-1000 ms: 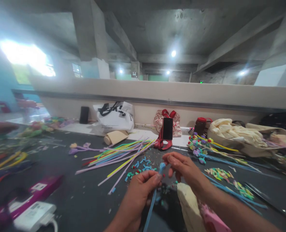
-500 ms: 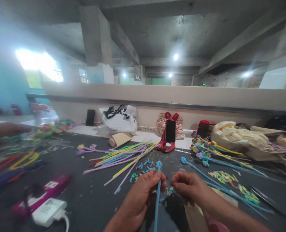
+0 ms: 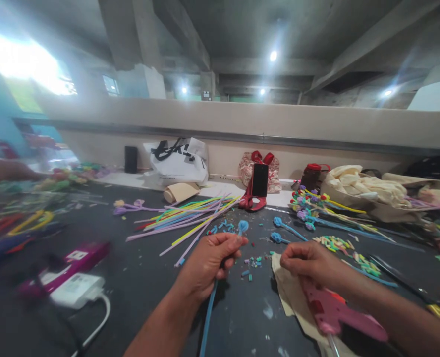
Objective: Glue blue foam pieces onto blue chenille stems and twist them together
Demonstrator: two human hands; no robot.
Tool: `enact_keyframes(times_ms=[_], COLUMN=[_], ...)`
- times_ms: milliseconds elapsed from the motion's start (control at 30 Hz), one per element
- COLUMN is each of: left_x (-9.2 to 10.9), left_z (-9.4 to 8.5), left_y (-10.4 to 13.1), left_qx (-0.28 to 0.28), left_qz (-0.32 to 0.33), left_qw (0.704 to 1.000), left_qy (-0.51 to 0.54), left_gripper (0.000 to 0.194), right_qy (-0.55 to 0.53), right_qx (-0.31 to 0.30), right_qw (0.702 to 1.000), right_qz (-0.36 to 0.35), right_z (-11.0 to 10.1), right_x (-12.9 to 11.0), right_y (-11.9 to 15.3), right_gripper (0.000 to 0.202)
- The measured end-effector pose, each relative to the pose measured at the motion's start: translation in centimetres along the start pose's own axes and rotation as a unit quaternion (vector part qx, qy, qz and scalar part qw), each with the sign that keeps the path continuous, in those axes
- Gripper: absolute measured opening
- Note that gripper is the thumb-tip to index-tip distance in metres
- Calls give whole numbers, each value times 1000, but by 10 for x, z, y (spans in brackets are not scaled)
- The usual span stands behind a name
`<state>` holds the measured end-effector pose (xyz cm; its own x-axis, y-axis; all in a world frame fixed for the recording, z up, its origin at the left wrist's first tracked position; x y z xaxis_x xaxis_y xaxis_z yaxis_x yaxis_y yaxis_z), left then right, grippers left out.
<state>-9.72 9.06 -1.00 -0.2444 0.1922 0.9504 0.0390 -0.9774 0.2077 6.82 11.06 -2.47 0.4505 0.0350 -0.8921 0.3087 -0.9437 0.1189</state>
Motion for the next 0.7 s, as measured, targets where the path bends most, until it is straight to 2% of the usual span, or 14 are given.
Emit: enact_keyframes(times_ms=[67, 167, 267, 400, 533, 633, 700], left_x=[4, 9, 11, 19, 20, 15, 10], left_z=[0, -2, -8, -17, -16, -11, -7], left_y=[1, 0, -1, -2, -2, -2, -2], left_qx=[6, 15, 34, 56, 55, 42, 33], left_qz=[26, 52, 50, 55, 57, 54, 49], left_qw=[1000, 999, 998, 997, 997, 998, 998], left_qy=[-3, -1, 0, 16, 21, 15, 17], left_gripper=[27, 27, 26, 26, 25, 25, 25], right_qy=[38, 133, 222, 291, 364, 442, 471], right_qx=[-5, -3, 6, -5, -13, -23, -25], right_qw=[999, 985, 957, 927, 879, 837, 824], right_qz=[-31, -113, -186, -237, -308, -322, -314], right_z=[6, 17, 28, 49, 73, 90, 95], right_x=[-3, -18, -34, -48, -62, -62, -61], right_y=[0, -1, -2, -8, -12, -18, -22], right_gripper=[14, 10, 11, 13, 14, 12, 11])
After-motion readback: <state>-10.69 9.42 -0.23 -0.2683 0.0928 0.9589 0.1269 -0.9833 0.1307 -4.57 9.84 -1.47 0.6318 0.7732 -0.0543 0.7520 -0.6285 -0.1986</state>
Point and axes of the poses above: each hand's wrist, its own y-axis away from the middle knuckle, its own z-axis out of the palm, x = y × z, the point moved 10 cm from there along -y, towards the middle knuckle, and after that the axes turned 10 degrees about x, right-handed, at the moved point
